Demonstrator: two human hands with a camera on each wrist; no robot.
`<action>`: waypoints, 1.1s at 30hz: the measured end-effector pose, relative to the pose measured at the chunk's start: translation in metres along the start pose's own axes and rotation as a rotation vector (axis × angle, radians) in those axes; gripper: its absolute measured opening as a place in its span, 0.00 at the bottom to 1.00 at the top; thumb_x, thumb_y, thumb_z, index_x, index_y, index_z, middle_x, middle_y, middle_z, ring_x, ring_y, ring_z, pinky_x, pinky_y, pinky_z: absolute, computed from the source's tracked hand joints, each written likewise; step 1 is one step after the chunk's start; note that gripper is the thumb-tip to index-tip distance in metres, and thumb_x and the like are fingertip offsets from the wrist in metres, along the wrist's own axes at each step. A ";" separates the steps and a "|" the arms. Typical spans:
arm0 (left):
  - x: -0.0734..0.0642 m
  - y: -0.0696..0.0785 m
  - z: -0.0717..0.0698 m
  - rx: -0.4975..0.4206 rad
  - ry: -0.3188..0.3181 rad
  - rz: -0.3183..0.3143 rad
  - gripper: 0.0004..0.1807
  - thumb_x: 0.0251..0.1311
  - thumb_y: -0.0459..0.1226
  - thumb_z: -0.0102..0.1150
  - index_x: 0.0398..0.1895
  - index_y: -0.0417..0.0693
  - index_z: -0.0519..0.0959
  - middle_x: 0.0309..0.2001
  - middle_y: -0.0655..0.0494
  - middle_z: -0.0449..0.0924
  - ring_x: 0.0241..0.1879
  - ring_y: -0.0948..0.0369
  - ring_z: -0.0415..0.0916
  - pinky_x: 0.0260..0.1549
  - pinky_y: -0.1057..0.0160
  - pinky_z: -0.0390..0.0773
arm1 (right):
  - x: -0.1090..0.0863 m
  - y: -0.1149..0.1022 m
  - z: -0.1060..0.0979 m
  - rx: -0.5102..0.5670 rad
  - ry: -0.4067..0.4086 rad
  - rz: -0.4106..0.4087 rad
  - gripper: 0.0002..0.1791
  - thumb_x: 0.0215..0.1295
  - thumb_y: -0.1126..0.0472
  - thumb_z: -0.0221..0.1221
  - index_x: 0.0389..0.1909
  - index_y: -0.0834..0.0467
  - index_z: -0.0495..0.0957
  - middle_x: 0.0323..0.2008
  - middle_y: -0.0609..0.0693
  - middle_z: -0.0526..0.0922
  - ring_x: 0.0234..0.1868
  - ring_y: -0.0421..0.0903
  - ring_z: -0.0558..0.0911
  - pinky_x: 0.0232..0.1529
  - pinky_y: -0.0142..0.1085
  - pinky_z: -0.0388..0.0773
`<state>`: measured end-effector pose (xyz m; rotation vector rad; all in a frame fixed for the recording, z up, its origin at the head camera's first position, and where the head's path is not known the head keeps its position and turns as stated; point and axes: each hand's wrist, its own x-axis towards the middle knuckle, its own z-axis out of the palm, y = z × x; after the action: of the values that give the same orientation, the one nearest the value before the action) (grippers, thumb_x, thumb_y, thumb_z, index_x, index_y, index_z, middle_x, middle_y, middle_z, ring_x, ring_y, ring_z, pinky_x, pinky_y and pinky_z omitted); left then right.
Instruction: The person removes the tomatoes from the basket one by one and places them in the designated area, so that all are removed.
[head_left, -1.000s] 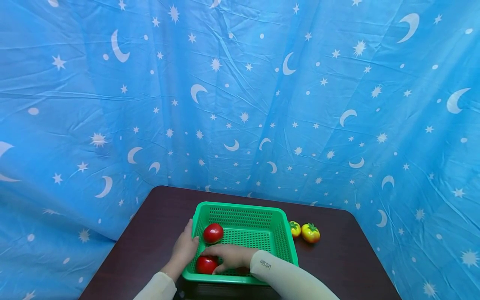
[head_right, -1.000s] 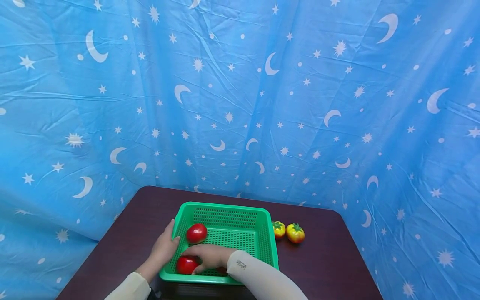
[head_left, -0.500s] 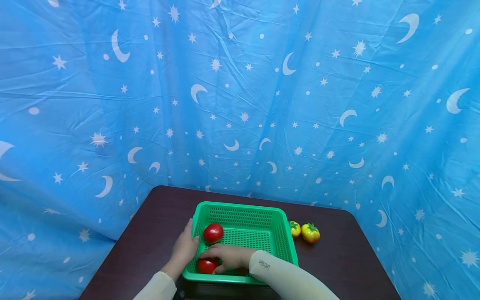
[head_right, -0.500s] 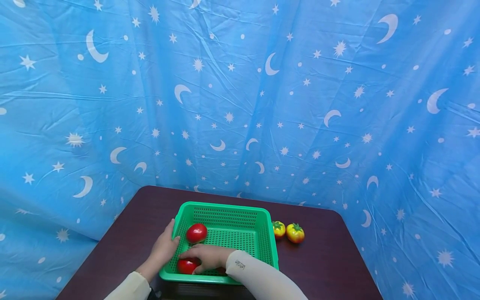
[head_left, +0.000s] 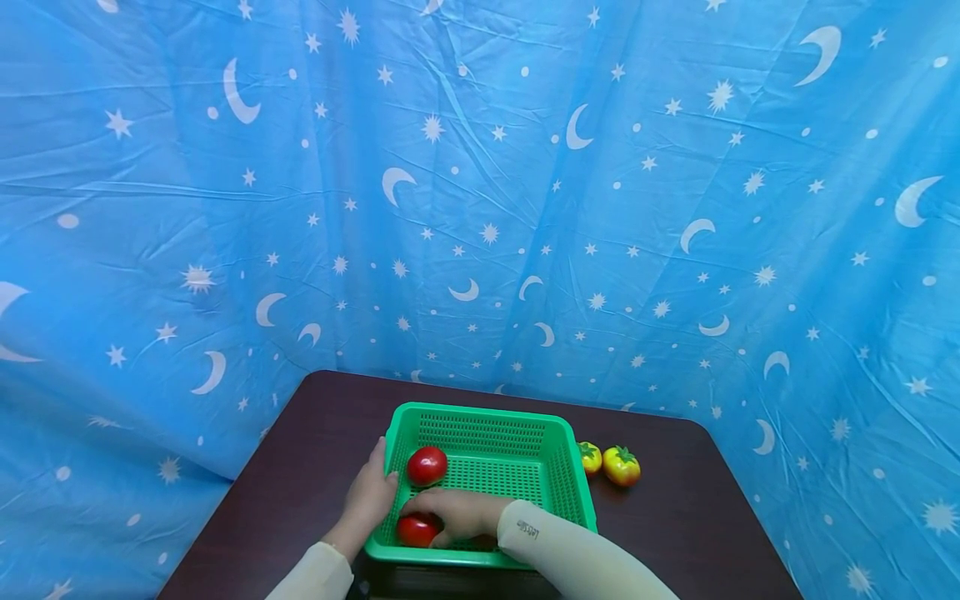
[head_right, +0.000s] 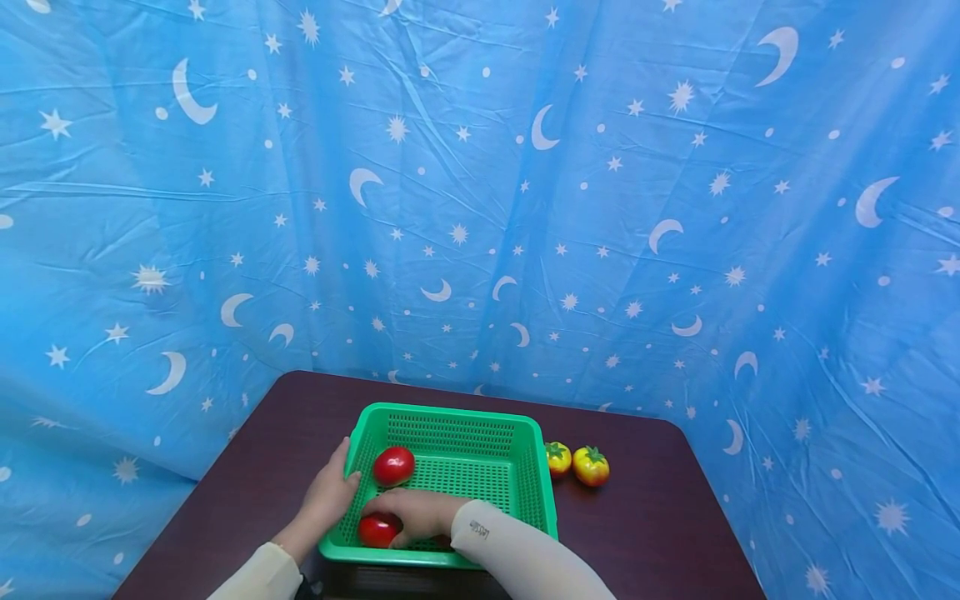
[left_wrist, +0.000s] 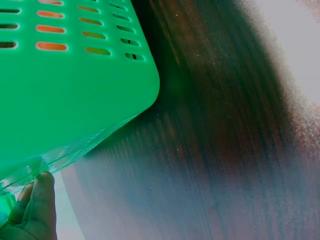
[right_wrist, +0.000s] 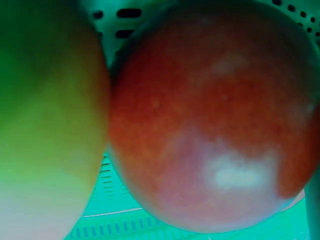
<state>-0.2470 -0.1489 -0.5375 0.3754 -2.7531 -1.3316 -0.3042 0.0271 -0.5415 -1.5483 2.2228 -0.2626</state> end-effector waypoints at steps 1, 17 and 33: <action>0.000 0.000 0.000 0.000 -0.001 -0.001 0.39 0.65 0.34 0.48 0.75 0.43 0.42 0.70 0.35 0.55 0.66 0.37 0.59 0.58 0.34 0.65 | 0.000 0.000 0.000 0.002 0.001 0.001 0.37 0.53 0.57 0.68 0.64 0.40 0.64 0.61 0.33 0.71 0.61 0.31 0.69 0.61 0.28 0.69; 0.000 0.000 0.000 0.020 0.001 -0.001 0.39 0.65 0.34 0.49 0.75 0.42 0.42 0.71 0.35 0.54 0.66 0.37 0.59 0.57 0.35 0.66 | -0.011 -0.004 -0.008 0.091 0.047 0.132 0.48 0.50 0.58 0.70 0.69 0.33 0.55 0.64 0.40 0.65 0.59 0.36 0.69 0.55 0.34 0.75; 0.000 0.001 0.001 0.002 0.005 -0.012 0.39 0.65 0.34 0.47 0.75 0.43 0.41 0.71 0.36 0.53 0.66 0.38 0.59 0.59 0.35 0.65 | -0.044 0.010 -0.037 0.244 0.244 0.236 0.42 0.52 0.58 0.68 0.67 0.36 0.61 0.62 0.42 0.67 0.56 0.39 0.68 0.47 0.31 0.76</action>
<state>-0.2475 -0.1475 -0.5373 0.3954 -2.7530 -1.3287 -0.3164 0.0684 -0.5025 -1.1660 2.4239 -0.6542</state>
